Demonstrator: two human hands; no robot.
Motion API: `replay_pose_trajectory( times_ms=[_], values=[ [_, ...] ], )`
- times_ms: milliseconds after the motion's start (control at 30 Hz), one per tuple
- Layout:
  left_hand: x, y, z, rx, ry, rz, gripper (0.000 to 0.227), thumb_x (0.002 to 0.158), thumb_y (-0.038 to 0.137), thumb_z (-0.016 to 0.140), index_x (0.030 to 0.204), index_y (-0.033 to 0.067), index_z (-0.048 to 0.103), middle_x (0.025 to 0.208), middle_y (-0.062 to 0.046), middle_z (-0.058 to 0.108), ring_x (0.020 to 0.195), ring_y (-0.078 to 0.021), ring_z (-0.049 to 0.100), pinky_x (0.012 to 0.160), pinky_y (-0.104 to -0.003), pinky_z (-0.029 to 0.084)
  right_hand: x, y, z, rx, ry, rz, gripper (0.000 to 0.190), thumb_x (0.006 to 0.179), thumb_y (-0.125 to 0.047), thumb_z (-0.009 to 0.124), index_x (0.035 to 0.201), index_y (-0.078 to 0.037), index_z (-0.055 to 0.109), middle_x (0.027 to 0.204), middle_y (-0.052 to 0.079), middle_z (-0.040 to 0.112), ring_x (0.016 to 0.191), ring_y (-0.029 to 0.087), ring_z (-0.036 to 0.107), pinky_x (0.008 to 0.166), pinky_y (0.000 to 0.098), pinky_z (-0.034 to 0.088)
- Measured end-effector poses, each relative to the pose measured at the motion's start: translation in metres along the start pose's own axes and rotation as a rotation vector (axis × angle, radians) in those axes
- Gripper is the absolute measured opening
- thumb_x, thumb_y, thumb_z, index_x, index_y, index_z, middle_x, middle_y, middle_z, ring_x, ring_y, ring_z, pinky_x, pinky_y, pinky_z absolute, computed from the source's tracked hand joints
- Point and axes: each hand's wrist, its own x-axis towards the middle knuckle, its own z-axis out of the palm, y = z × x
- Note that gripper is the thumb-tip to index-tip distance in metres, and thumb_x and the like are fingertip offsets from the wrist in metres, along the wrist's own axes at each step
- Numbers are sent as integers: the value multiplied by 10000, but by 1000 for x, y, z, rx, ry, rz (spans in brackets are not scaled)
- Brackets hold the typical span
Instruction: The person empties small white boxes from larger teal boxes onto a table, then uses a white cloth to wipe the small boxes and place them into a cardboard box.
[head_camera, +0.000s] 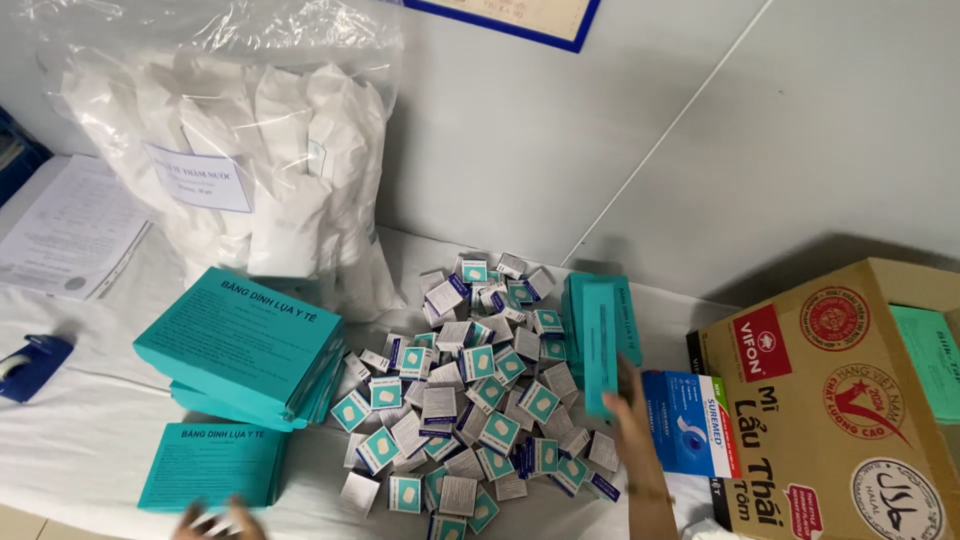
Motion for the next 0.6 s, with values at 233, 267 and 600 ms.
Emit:
replay_pose_trajectory(
  times_ms=[233, 267, 600],
  values=[
    [-40, 154, 182, -406, -434, -6, 1035, 709, 283, 796, 1580, 135, 257, 1596, -54, 370, 1408, -244, 450, 1026, -392, 482, -89, 85, 55, -60, -489, 219, 1387, 535, -763, 810, 1626, -116, 247, 1612, 164, 394, 1439, 350, 442, 1126, 523, 414],
    [-45, 164, 197, -440, -530, -84, 1142, 658, 343, 815, 1585, 183, 168, 1614, -65, 366, 1411, -250, 437, 1027, -413, 465, -102, 73, 82, -33, -567, 220, 1360, 565, -745, 828, 1619, -121, 237, 1636, 145, 359, 1478, 333, 394, 1168, 501, 368],
    [-22, 249, 252, -334, -596, -468, 1075, 793, 534, 679, 1640, 232, 91, 1591, -73, 325, 1431, -253, 412, 1128, -415, 400, -95, 62, 119, -210, -569, 317, 929, 873, -584, 661, 1617, -157, 306, 1627, 107, 411, 1509, 275, 386, 1160, 442, 385]
  ],
)
